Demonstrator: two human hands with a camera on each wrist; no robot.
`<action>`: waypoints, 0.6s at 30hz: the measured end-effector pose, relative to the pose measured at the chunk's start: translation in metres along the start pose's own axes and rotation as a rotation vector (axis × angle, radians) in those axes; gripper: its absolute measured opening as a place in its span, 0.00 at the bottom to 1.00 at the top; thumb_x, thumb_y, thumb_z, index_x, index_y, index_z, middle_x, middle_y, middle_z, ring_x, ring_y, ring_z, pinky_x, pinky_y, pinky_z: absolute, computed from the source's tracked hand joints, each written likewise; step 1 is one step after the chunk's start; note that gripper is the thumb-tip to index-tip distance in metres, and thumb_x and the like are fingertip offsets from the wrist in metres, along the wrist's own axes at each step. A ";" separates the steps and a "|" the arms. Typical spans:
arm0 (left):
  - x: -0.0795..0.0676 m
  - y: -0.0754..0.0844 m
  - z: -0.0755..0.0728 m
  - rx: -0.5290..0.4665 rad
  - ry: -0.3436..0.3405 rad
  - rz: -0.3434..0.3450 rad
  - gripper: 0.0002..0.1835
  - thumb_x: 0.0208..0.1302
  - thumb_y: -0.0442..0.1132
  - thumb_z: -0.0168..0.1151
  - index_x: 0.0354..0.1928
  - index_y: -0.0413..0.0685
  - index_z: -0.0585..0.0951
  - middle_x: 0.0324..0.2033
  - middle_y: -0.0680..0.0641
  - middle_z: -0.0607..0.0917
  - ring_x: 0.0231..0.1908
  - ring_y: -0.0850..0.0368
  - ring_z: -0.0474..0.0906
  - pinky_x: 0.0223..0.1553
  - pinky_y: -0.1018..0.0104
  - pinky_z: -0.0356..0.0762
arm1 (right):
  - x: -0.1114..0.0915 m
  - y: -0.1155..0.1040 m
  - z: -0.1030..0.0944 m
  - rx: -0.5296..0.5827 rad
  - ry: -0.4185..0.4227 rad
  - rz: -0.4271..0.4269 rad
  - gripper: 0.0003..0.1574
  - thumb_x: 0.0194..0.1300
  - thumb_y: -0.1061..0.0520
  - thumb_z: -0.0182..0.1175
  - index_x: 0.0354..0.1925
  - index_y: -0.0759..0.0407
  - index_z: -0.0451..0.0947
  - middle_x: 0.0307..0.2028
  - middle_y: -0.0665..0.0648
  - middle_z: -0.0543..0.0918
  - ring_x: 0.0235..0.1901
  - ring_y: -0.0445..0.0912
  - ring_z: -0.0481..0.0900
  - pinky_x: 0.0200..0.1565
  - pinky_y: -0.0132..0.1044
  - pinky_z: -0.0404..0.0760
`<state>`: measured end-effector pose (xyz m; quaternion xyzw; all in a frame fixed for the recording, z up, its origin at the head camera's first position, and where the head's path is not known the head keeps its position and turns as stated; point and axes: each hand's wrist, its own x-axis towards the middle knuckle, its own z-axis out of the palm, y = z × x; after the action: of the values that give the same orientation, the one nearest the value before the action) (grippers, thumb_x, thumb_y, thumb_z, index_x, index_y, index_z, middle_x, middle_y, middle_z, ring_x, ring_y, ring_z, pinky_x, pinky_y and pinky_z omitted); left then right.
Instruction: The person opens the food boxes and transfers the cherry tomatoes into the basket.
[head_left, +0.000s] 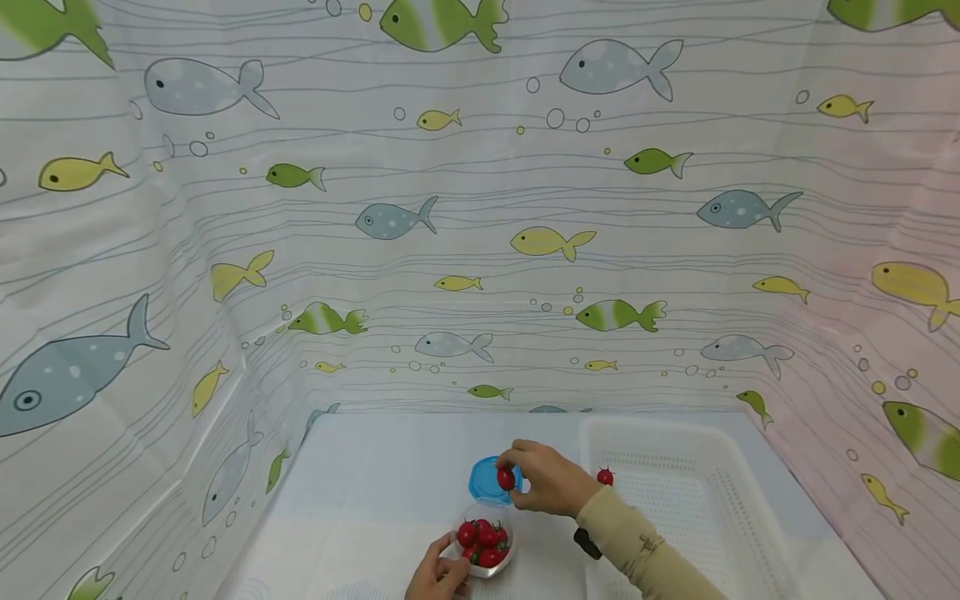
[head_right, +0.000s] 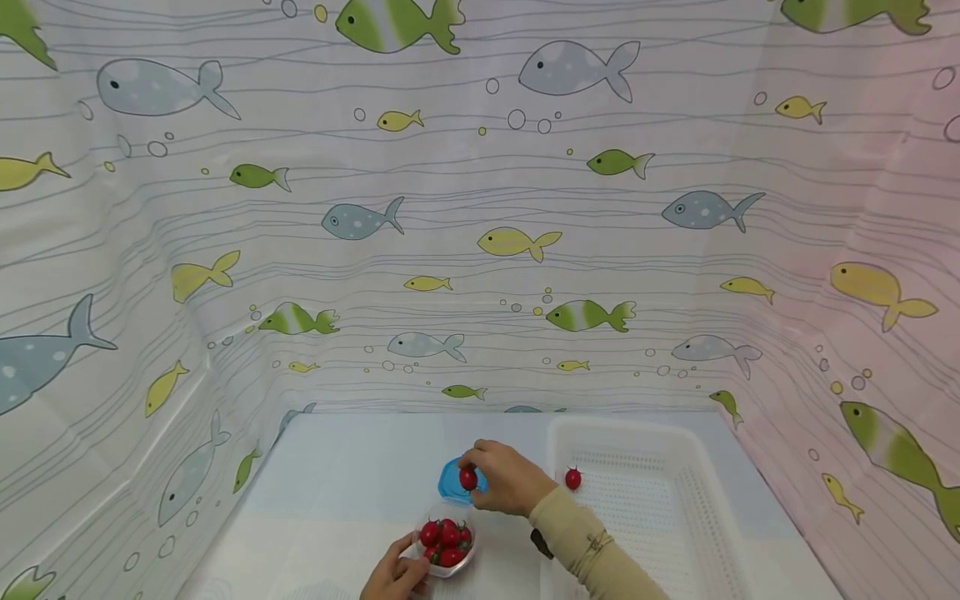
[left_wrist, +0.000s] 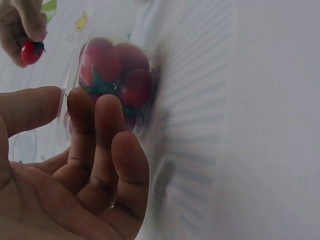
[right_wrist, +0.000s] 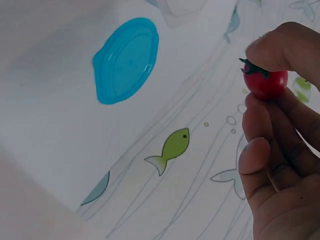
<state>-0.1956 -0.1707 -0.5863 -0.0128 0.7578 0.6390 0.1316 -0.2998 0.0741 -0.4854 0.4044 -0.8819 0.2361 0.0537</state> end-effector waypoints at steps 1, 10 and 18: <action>0.000 0.000 0.000 0.001 -0.001 -0.001 0.43 0.75 0.47 0.58 0.68 0.15 0.52 0.31 0.49 0.84 0.33 0.50 0.85 0.37 0.58 0.83 | -0.002 0.002 -0.003 -0.003 0.018 -0.002 0.25 0.56 0.58 0.75 0.53 0.55 0.83 0.42 0.48 0.81 0.38 0.37 0.76 0.43 0.27 0.80; 0.000 -0.002 -0.002 -0.006 -0.019 -0.011 0.45 0.74 0.49 0.60 0.68 0.15 0.51 0.32 0.49 0.84 0.35 0.49 0.85 0.38 0.55 0.83 | -0.017 0.018 -0.024 -0.122 0.159 0.049 0.24 0.60 0.52 0.74 0.54 0.50 0.82 0.44 0.46 0.83 0.38 0.38 0.78 0.40 0.31 0.82; 0.002 -0.002 0.000 0.008 -0.013 -0.018 0.45 0.74 0.49 0.60 0.68 0.15 0.52 0.31 0.50 0.84 0.35 0.50 0.85 0.39 0.55 0.83 | -0.034 0.038 -0.041 -0.156 0.231 0.170 0.26 0.60 0.48 0.74 0.56 0.50 0.83 0.47 0.47 0.85 0.34 0.39 0.78 0.35 0.31 0.80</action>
<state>-0.1974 -0.1712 -0.5887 -0.0148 0.7593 0.6348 0.1425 -0.3084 0.1376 -0.4733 0.2932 -0.9165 0.2157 0.1659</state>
